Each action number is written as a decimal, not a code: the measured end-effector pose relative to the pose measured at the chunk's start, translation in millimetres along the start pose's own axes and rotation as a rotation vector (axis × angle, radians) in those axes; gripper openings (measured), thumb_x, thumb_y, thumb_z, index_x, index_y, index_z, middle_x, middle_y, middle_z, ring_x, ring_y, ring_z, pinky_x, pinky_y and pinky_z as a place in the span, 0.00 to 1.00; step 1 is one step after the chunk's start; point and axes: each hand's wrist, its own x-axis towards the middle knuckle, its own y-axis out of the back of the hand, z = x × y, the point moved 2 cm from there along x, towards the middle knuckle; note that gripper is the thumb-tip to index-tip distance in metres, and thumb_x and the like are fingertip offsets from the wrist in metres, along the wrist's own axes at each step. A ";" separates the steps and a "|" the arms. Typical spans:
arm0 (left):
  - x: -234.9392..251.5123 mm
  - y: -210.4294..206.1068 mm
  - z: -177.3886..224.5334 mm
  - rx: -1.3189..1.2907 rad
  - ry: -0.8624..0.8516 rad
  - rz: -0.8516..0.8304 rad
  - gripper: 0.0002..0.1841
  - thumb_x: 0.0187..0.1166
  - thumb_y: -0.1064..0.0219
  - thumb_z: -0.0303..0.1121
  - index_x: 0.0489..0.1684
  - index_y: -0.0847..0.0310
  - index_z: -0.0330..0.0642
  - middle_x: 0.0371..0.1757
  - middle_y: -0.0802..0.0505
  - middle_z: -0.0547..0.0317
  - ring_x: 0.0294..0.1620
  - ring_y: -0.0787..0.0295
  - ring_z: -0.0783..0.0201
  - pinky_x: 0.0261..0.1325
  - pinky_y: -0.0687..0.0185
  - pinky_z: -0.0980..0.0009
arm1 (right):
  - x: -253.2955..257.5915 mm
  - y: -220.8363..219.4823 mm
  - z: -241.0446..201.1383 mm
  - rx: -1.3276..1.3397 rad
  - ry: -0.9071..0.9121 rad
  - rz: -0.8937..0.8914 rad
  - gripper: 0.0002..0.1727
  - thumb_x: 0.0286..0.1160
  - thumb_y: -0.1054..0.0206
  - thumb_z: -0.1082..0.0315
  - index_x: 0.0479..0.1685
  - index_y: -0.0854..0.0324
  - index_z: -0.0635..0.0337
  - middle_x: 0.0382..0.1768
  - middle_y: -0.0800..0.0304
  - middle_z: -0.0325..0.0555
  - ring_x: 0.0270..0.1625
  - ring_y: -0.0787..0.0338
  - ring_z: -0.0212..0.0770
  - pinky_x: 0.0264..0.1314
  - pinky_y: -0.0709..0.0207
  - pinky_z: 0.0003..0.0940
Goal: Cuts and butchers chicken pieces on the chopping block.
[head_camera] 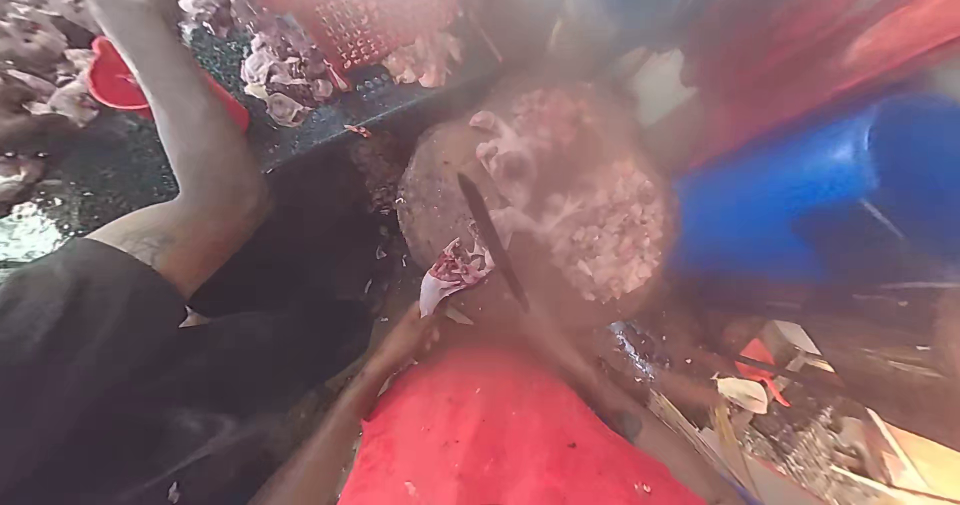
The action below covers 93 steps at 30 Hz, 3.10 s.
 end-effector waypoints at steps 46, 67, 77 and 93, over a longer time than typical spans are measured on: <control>-98.1 96.9 64.7 0.316 -0.094 0.020 0.16 0.85 0.42 0.47 0.54 0.16 0.46 0.23 0.16 0.68 0.18 0.24 0.72 0.23 0.24 0.72 | 30.2 -34.7 5.6 -0.202 -0.004 -0.141 0.31 0.94 0.54 0.46 0.70 0.23 0.65 0.53 0.11 0.61 0.57 0.10 0.55 0.65 0.20 0.57; 80.2 -41.0 151.9 0.650 -0.247 -0.015 0.31 0.78 0.27 0.45 0.77 0.27 0.39 0.61 0.10 0.43 0.59 0.09 0.52 0.66 0.15 0.49 | -44.3 20.8 125.5 -0.140 -0.226 0.169 0.28 0.91 0.47 0.48 0.69 0.23 0.65 0.46 0.11 0.63 0.51 0.09 0.60 0.60 0.20 0.62; 66.4 -24.5 76.9 0.382 -0.187 0.136 0.18 0.83 0.31 0.41 0.60 0.20 0.37 0.44 0.06 0.52 0.38 0.06 0.62 0.49 0.08 0.61 | -28.2 42.7 63.0 0.008 -0.089 0.159 0.30 0.89 0.48 0.41 0.64 0.21 0.61 0.37 0.15 0.51 0.39 0.14 0.46 0.48 0.19 0.52; 44.8 -23.8 39.9 0.201 -0.335 0.157 0.17 0.76 0.26 0.32 0.59 0.18 0.36 0.50 0.07 0.54 0.43 0.08 0.67 0.52 0.10 0.66 | -4.5 10.4 -1.8 -0.133 -0.042 -0.066 0.26 0.91 0.46 0.48 0.63 0.19 0.63 0.42 0.13 0.54 0.44 0.13 0.47 0.55 0.20 0.50</control>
